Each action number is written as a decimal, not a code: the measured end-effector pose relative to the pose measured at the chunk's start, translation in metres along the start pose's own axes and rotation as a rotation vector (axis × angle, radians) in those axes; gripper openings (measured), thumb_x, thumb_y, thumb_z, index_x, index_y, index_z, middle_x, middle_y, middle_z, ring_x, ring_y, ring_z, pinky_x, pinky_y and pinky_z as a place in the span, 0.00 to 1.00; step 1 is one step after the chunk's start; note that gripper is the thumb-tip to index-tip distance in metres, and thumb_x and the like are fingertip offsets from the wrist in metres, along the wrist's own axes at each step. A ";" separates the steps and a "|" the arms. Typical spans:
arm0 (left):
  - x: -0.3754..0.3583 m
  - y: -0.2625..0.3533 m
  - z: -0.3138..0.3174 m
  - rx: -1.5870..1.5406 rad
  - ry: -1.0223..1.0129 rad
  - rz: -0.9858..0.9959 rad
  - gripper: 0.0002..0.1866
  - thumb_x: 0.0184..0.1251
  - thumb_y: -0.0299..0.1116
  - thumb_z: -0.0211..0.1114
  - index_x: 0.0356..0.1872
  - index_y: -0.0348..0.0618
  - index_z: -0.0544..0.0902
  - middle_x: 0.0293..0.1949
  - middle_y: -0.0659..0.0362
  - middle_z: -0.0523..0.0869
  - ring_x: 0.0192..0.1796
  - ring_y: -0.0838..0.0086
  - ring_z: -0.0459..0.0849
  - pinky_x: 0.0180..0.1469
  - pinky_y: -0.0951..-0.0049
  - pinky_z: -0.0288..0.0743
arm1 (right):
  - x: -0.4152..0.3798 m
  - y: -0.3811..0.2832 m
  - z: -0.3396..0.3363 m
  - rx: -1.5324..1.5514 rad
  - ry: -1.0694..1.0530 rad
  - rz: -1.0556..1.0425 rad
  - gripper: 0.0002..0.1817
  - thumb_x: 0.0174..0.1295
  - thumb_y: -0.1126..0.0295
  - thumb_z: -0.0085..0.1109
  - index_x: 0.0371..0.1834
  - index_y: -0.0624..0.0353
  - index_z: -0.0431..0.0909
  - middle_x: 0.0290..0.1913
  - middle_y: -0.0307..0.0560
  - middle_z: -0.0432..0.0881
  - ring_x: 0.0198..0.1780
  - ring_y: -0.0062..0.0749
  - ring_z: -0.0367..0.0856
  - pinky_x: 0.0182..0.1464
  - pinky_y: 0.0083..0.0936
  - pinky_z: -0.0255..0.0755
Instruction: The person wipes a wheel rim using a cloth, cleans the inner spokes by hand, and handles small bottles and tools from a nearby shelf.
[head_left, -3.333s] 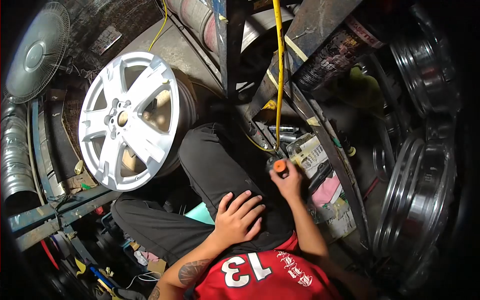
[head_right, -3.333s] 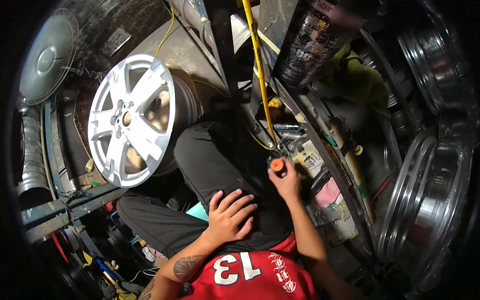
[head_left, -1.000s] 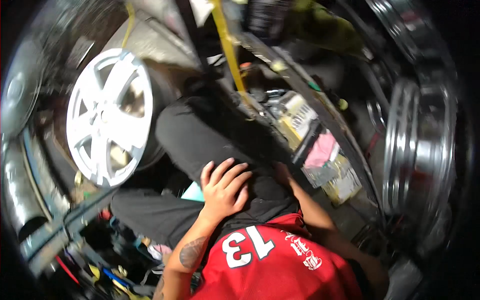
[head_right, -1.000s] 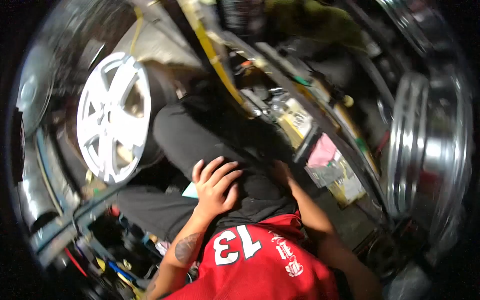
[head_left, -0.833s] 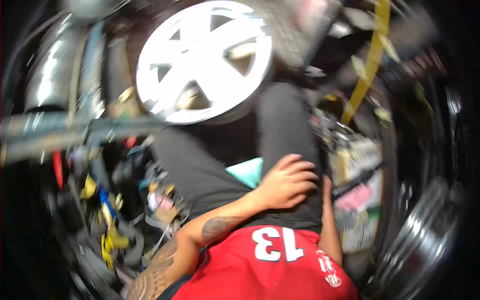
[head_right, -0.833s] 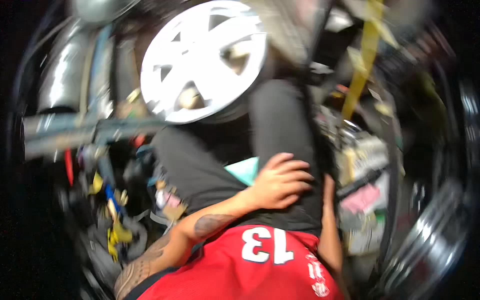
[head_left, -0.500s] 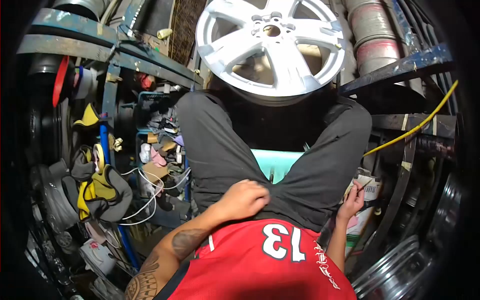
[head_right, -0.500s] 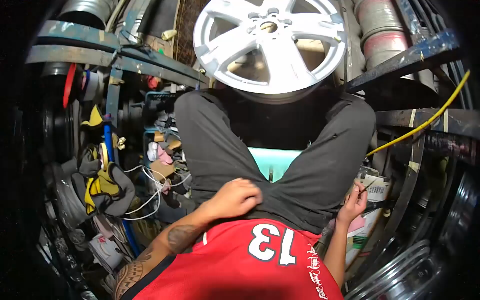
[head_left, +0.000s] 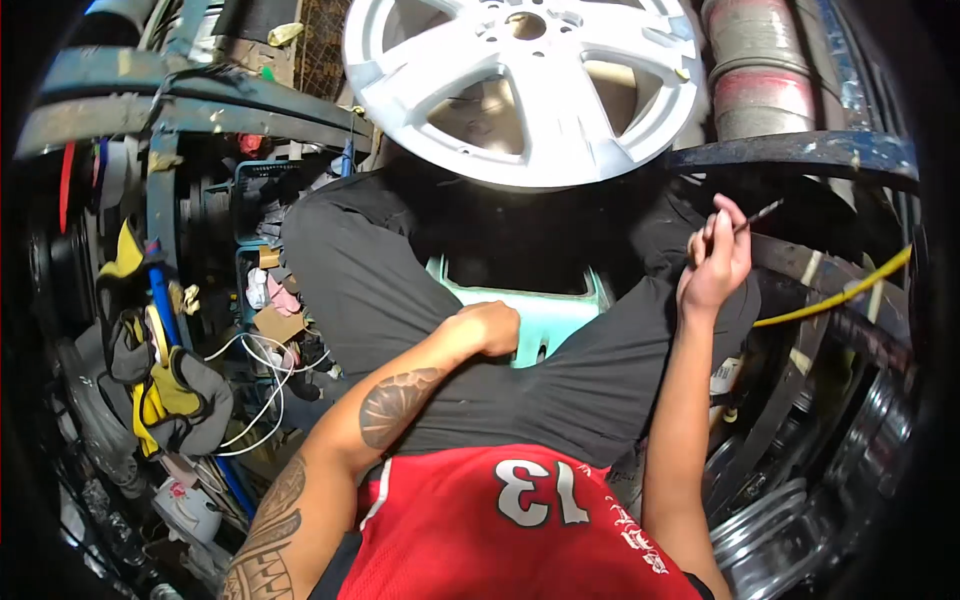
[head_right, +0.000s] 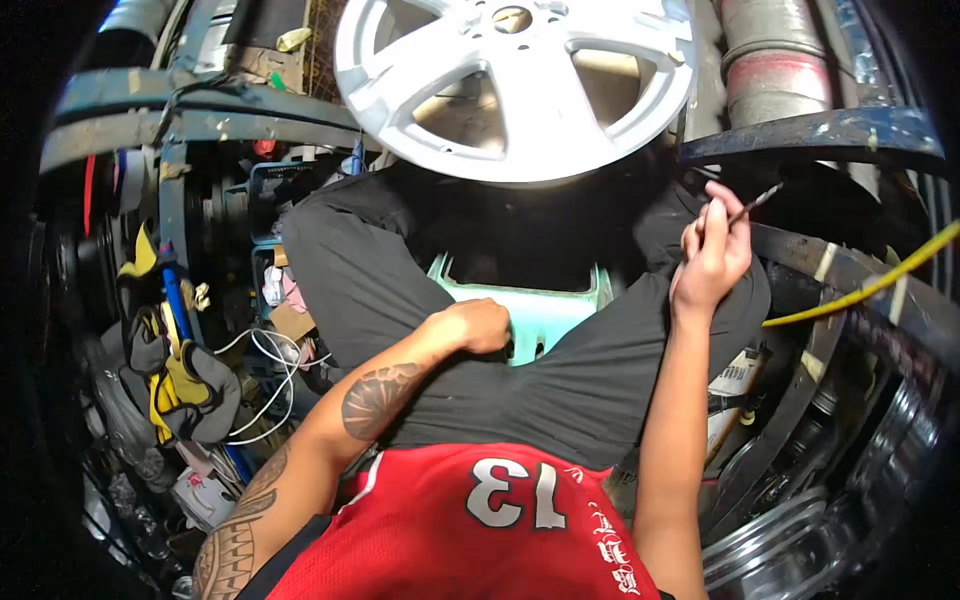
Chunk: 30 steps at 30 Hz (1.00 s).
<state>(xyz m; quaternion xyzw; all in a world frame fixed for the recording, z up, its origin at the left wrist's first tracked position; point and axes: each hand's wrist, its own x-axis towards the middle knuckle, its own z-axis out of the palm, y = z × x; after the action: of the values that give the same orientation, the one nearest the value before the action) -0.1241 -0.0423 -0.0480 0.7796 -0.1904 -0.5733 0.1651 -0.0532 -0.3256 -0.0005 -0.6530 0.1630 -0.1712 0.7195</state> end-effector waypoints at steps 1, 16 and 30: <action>0.004 -0.006 -0.004 -0.005 -0.032 -0.015 0.16 0.64 0.34 0.60 0.39 0.29 0.87 0.40 0.36 0.89 0.47 0.44 0.89 0.54 0.52 0.82 | 0.015 0.013 0.004 0.090 0.097 0.057 0.11 0.77 0.69 0.56 0.55 0.63 0.82 0.28 0.28 0.68 0.23 0.08 0.58 0.25 0.13 0.49; -0.061 0.065 -0.028 0.210 -0.532 -0.086 0.19 0.74 0.39 0.50 0.44 0.47 0.91 0.42 0.54 0.92 0.53 0.64 0.87 0.77 0.54 0.56 | 0.048 0.127 -0.024 -0.347 0.298 0.557 0.14 0.77 0.60 0.56 0.54 0.57 0.84 0.28 0.26 0.69 0.28 0.09 0.62 0.30 0.12 0.55; 0.018 0.068 0.053 -0.199 0.087 -0.271 0.17 0.69 0.43 0.59 0.38 0.42 0.89 0.37 0.44 0.90 0.44 0.48 0.89 0.55 0.49 0.79 | 0.057 0.102 -0.013 0.107 0.170 0.602 0.16 0.79 0.65 0.54 0.60 0.61 0.82 0.29 0.31 0.68 0.20 0.11 0.56 0.21 0.14 0.46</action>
<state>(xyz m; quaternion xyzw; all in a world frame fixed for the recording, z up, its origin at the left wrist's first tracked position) -0.1769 -0.1119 -0.0457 0.8022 -0.0184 -0.5719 0.1705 -0.0050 -0.3543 -0.1042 -0.5201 0.3993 -0.0127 0.7549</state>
